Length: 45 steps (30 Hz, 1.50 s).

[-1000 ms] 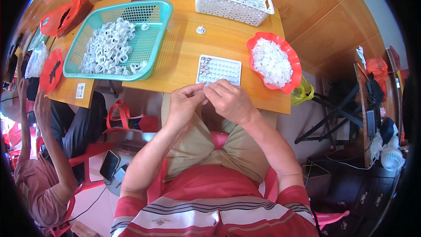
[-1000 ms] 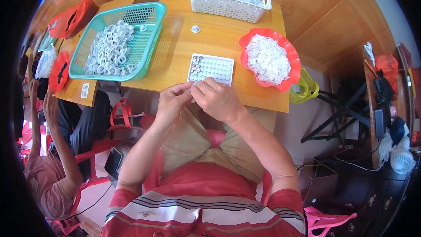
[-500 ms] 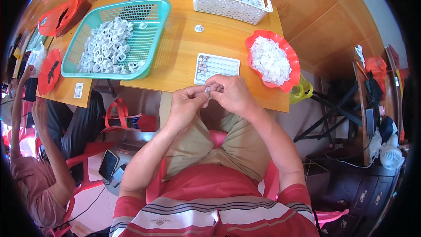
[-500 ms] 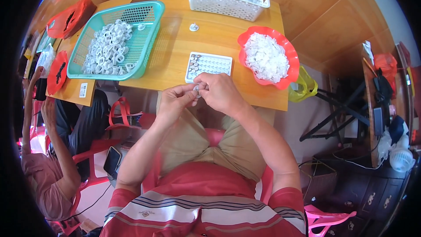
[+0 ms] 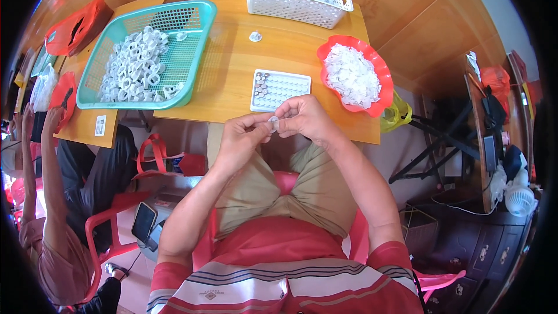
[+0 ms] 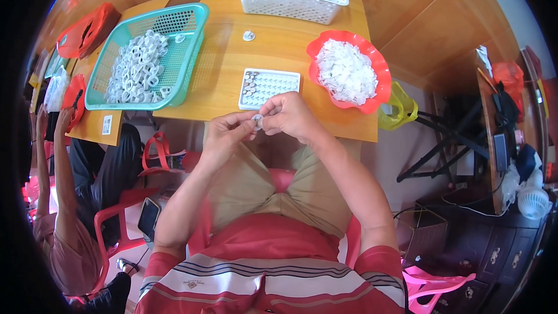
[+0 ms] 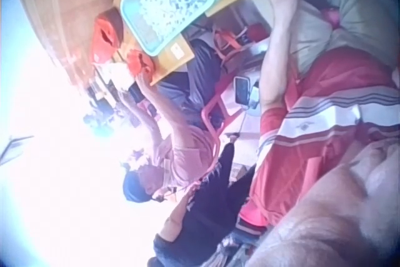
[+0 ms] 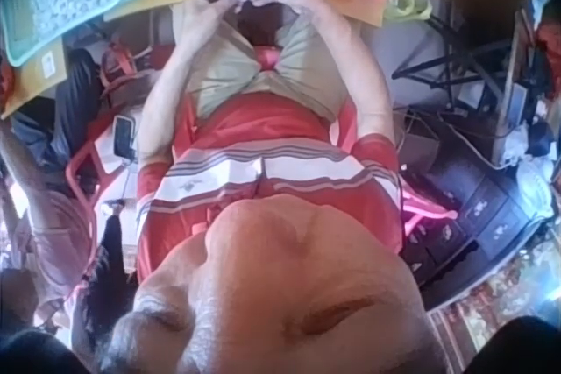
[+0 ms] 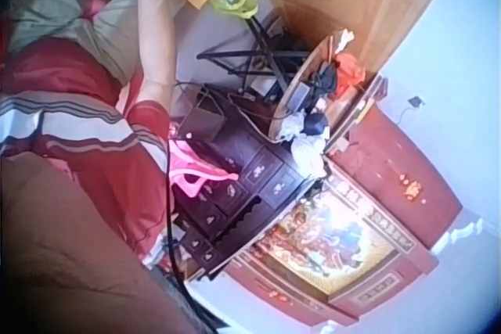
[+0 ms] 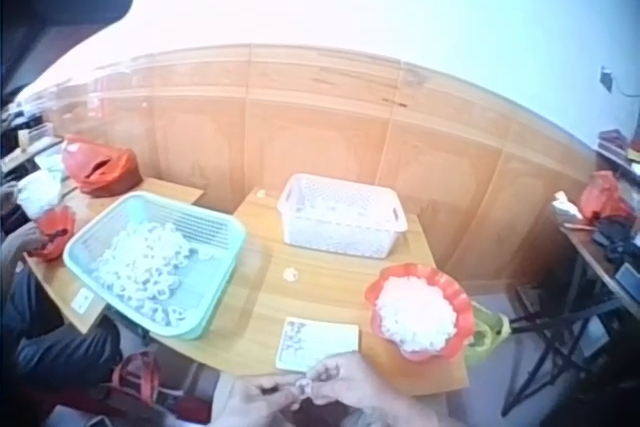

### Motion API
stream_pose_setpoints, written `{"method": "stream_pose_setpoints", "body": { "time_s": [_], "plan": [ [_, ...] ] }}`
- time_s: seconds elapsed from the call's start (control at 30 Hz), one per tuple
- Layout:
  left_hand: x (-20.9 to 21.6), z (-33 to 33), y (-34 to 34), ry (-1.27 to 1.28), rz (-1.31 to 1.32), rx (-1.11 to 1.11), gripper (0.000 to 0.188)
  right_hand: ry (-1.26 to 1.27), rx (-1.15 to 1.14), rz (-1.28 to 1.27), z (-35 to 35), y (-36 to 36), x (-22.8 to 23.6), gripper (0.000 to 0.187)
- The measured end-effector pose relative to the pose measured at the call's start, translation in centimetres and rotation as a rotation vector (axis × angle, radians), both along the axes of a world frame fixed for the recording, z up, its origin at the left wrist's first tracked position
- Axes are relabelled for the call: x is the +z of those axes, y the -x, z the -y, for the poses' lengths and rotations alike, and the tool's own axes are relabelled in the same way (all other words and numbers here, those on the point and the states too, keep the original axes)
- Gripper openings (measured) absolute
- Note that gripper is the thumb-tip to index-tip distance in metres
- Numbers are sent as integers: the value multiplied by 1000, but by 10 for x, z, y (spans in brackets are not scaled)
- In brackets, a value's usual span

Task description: The person picks up a white plastic base and a metal component by hand, fits the metal piece into the base, and places the assembled unit into a white tray.

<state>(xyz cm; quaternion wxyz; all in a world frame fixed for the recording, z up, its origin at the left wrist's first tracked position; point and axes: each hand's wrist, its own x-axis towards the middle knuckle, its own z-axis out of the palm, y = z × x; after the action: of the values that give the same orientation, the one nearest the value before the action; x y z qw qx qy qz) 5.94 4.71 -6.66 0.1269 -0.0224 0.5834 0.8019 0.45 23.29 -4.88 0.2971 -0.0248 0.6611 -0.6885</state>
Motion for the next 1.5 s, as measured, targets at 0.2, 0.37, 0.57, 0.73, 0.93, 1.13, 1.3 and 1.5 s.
{"method": "stream_pose_setpoints", "body": {
  "time_s": [0.2, 0.37, 0.57, 0.73, 0.93, 1.13, 1.3, 1.5],
  "plan": [
    [2, -2, 1, -25, 15, 26, 25, 24, -16, -19, 2, -4, 1, 15],
    [2, 0, 1, -55, 37, 39, 25, -23, 12, -70, 1, -4, -3, 15],
    [4, 1, 3, -134, 146, 51, 25, -14, 23, -75, 3, -7, 2, 17],
    [4, 4, 3, -220, 187, 42, 24, -17, 21, -80, 4, -9, 5, 17],
    [2, 5, 4, -259, 198, 39, 24, 15, 26, -101, 5, -11, 6, 17],
    [8, 3, 2, -173, 149, 64, 26, -23, -50, -142, 13, -11, 2, 12],
    [0, 5, 2, -152, 131, 65, 28, -23, -88, -175, 15, -13, 1, 15],
    [6, 4, 2, -216, 178, 107, 28, -147, -49, -430, 2, 5, 6, 18]
  ]
}}
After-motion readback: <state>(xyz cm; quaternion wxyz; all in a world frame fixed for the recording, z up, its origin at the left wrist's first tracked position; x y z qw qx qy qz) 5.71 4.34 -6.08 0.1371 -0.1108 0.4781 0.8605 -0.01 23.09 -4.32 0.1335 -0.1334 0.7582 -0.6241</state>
